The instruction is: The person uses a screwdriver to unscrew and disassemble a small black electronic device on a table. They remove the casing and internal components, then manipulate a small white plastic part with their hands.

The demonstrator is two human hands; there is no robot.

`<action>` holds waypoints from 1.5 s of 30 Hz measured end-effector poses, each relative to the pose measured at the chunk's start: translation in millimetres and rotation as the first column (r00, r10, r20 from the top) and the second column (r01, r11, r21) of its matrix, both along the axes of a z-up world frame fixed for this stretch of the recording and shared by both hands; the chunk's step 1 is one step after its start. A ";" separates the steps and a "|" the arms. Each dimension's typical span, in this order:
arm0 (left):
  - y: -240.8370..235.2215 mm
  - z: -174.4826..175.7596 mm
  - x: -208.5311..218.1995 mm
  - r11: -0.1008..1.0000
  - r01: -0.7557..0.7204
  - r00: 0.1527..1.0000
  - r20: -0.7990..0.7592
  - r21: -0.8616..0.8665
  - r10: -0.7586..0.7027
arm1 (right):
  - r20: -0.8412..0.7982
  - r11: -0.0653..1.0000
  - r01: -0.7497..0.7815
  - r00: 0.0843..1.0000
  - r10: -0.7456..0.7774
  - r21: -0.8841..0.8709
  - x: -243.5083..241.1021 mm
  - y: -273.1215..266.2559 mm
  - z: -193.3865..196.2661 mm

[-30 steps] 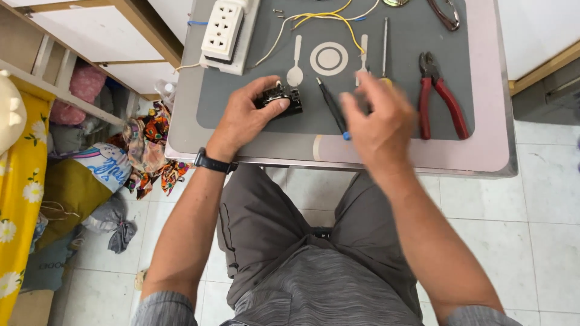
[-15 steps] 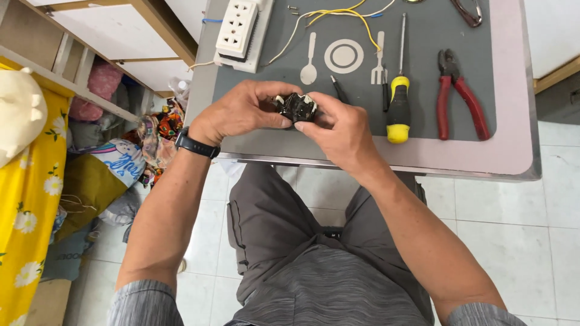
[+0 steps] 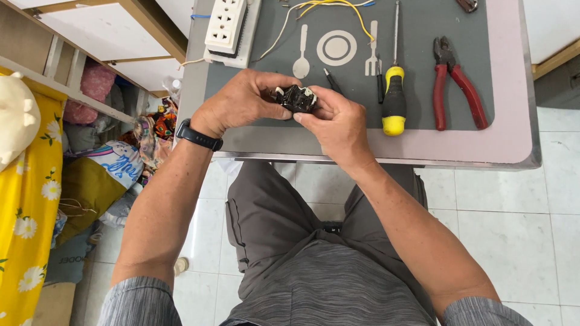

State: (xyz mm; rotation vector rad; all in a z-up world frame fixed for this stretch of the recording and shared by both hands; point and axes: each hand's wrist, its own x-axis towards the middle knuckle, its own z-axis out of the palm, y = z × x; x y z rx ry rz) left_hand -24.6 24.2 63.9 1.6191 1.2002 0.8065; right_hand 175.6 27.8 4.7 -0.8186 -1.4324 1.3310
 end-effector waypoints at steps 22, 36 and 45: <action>-30.0 -25.4 26.8 0.871 -0.465 0.731 0.487 -0.156 0.478 | 0.086 0.509 0.225 0.852 -0.517 0.831 -18.0 -19.8 8.3; -27.3 -7.2 18.6 0.939 -0.341 0.913 0.252 0.046 0.319 | -0.235 0.938 -0.062 0.972 -0.020 -0.340 -14.2 -2.8 16.4; -24.1 -15.7 9.5 0.958 -0.287 0.930 0.247 0.018 0.274 | -0.218 0.943 -0.105 0.975 0.036 -0.316 -12.1 -4.3 17.2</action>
